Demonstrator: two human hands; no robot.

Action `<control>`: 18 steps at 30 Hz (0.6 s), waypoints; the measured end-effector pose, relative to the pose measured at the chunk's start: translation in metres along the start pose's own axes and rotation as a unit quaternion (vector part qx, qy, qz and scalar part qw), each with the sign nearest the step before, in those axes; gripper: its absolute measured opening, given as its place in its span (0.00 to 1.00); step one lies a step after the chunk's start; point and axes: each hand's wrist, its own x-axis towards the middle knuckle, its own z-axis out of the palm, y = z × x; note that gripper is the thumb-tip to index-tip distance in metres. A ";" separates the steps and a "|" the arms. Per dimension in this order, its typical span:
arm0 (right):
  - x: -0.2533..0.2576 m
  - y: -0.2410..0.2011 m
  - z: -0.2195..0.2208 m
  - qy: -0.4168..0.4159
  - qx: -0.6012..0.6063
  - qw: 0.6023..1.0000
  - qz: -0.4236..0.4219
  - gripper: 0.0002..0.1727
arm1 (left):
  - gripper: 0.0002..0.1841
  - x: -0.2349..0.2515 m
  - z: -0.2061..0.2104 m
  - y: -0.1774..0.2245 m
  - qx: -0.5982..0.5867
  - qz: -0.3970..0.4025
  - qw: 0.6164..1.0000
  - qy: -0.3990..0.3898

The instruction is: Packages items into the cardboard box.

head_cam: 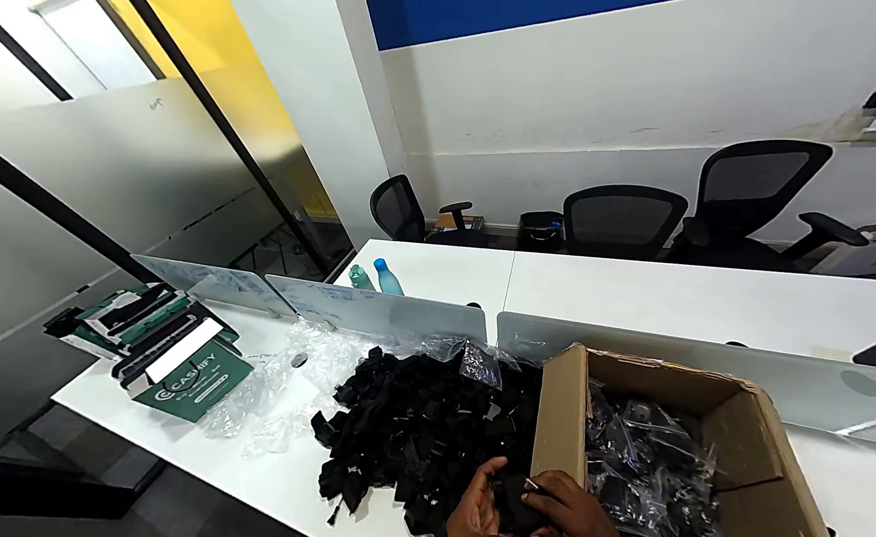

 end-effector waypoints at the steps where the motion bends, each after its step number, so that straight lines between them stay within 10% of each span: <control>1: -0.001 0.000 0.001 0.008 0.001 1.000 0.013 0.20 | 0.57 -0.001 0.002 0.002 0.000 -0.019 1.000 -0.002; 9: 0.008 -0.007 0.000 -0.017 0.051 0.986 0.155 0.20 | 0.31 0.006 0.012 0.001 0.366 -0.097 0.922 0.082; 18: 0.014 -0.014 -0.002 0.009 0.340 0.866 0.366 0.19 | 0.32 0.004 0.011 0.005 0.352 -0.045 0.930 0.097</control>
